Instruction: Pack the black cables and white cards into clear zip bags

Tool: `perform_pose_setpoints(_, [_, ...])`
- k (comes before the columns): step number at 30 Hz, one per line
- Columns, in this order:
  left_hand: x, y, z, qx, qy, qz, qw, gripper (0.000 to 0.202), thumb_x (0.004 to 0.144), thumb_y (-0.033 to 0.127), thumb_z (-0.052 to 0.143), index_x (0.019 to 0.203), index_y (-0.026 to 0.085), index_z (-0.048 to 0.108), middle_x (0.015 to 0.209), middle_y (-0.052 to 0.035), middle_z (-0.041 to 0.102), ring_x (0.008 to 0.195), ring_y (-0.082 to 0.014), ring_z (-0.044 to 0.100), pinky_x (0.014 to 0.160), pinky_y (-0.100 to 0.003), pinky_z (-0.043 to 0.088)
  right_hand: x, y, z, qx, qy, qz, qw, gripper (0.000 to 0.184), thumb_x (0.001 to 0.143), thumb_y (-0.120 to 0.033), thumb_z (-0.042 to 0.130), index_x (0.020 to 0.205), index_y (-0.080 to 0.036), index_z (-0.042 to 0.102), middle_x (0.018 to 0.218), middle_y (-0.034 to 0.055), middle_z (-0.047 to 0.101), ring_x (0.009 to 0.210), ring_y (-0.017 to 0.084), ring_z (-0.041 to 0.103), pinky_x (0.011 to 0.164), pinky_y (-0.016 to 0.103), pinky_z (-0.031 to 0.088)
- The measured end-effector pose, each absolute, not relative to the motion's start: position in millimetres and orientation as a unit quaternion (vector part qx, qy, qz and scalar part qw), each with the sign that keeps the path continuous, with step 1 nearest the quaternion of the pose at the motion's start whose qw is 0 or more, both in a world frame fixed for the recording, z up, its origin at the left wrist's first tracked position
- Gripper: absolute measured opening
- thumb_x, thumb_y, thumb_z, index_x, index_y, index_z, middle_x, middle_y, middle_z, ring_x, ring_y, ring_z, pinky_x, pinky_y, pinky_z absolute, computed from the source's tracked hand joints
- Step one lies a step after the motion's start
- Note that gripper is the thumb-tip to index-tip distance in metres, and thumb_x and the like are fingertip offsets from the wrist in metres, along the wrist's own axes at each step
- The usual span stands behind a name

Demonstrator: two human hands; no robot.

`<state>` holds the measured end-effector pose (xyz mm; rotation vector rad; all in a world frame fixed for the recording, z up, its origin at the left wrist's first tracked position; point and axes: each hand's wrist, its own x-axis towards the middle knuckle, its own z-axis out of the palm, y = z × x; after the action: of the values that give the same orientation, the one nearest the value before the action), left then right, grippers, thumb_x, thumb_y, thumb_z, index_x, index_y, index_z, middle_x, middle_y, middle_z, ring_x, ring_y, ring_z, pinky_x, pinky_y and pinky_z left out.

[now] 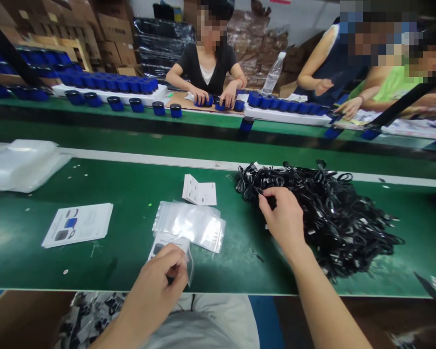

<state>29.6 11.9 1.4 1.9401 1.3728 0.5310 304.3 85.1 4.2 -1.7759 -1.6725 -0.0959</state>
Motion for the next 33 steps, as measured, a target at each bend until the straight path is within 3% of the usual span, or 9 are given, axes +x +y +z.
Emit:
perform_pose_setpoints(4, [31, 12, 2, 0.741, 0.533, 0.199, 0.357, 0.025, 0.087, 0.015, 0.036, 0.065, 0.020, 0.045, 0.076, 0.0008, 0.053, 0.061, -0.0118, 0.052, 0.057, -0.023, 0.041, 284, 68, 9, -0.666, -0.618, 0.038, 0.417, 0.015, 0.089, -0.032, 0.047, 0.094, -0.019, 0.050, 0.080, 0.0064, 0.063, 0.072, 0.020, 0.061, 0.068, 0.035, 0.050])
perform_pose_setpoints(6, [31, 12, 2, 0.733, 0.530, 0.202, 0.374, 0.024, 0.088, 0.016, 0.035, 0.067, 0.020, 0.045, 0.077, 0.0006, 0.053, 0.061, -0.0118, 0.051, 0.057, -0.023, 0.042, 263, 50, 16, -0.624, -0.629, 0.160, 0.435, 0.017, 0.093, -0.032, 0.043, 0.103, -0.019, 0.048, 0.070, 0.0006, 0.061, 0.063, 0.016, 0.061, 0.058, 0.027, 0.051])
perform_pose_setpoints(8, [30, 12, 1, 0.729, 0.525, 0.210, 0.386, 0.023, 0.089, 0.016, 0.035, 0.068, 0.021, 0.045, 0.076, 0.0007, 0.051, 0.062, -0.0121, 0.052, 0.057, -0.023, 0.043, 239, 28, 21, -0.505, -0.618, 0.423, 0.428, 0.026, 0.093, -0.030, 0.045, 0.116, -0.018, 0.047, 0.069, -0.0021, 0.059, 0.059, 0.013, 0.061, 0.054, 0.023, 0.051])
perform_pose_setpoints(11, [28, 12, 1, 0.731, 0.521, 0.220, 0.383, 0.020, 0.087, 0.015, 0.038, 0.070, 0.020, 0.046, 0.079, -0.0004, 0.052, 0.067, -0.0133, 0.055, 0.060, -0.023, 0.045, 207, 2, 16, -0.415, -0.613, 0.582, 0.336, 0.018, 0.090, -0.027, 0.049, 0.099, -0.018, 0.061, 0.072, -0.0020, 0.055, 0.058, 0.011, 0.058, 0.053, 0.021, 0.048])
perform_pose_setpoints(13, [26, 11, 1, 0.732, 0.526, 0.228, 0.370, 0.020, 0.087, 0.015, 0.038, 0.070, 0.020, 0.047, 0.087, -0.0024, 0.055, 0.072, -0.0136, 0.057, 0.062, -0.024, 0.046, 194, -6, 7, -0.443, -0.607, 0.580, 0.314, 0.022, 0.092, -0.024, 0.044, 0.087, -0.017, 0.064, 0.075, -0.0012, 0.053, 0.056, 0.010, 0.056, 0.051, 0.020, 0.048])
perform_pose_setpoints(19, [21, 2, 3, 0.745, 0.535, 0.239, 0.321, 0.021, 0.088, 0.017, 0.039, 0.072, 0.020, 0.051, 0.108, -0.0080, 0.054, 0.103, -0.0190, 0.057, 0.086, -0.030, 0.048, 187, -4, 3, -0.505, -0.688, 0.432, 0.290, 0.021, 0.089, -0.012, 0.043, 0.090, -0.019, 0.063, 0.073, 0.0005, 0.059, 0.067, 0.015, 0.059, 0.066, 0.027, 0.050])
perform_pose_setpoints(27, [16, -7, 0, 0.760, 0.538, 0.233, 0.282, 0.021, 0.086, 0.016, 0.040, 0.074, 0.021, 0.055, 0.120, -0.0102, 0.051, 0.112, -0.0227, 0.055, 0.088, -0.035, 0.050, 210, -1, 11, -0.336, -0.598, 0.659, 0.309, 0.043, 0.083, -0.006, 0.051, 0.121, -0.026, 0.057, 0.102, 0.0018, 0.067, 0.090, 0.015, 0.064, 0.081, 0.031, 0.053])
perform_pose_setpoints(30, [18, -7, 2, 0.762, 0.540, 0.234, 0.269, 0.021, 0.086, 0.016, 0.040, 0.072, 0.021, 0.055, 0.121, -0.0100, 0.051, 0.114, -0.0241, 0.053, 0.088, -0.038, 0.050, 206, 0, 0, -0.335, -0.540, 0.703, 0.319, 0.038, 0.086, -0.014, 0.053, 0.122, -0.027, 0.059, 0.094, 0.0007, 0.071, 0.073, 0.014, 0.068, 0.072, 0.031, 0.057])
perform_pose_setpoints(33, [19, -8, 3, 0.767, 0.541, 0.231, 0.257, 0.021, 0.084, 0.016, 0.042, 0.069, 0.022, 0.054, 0.121, -0.0090, 0.053, 0.118, -0.0257, 0.050, 0.087, -0.040, 0.049, 196, 0, -12, -0.417, -0.454, 0.702, 0.358, 0.025, 0.077, -0.023, 0.068, 0.102, -0.020, 0.070, 0.073, -0.0004, 0.071, 0.054, 0.012, 0.065, 0.052, 0.023, 0.055])
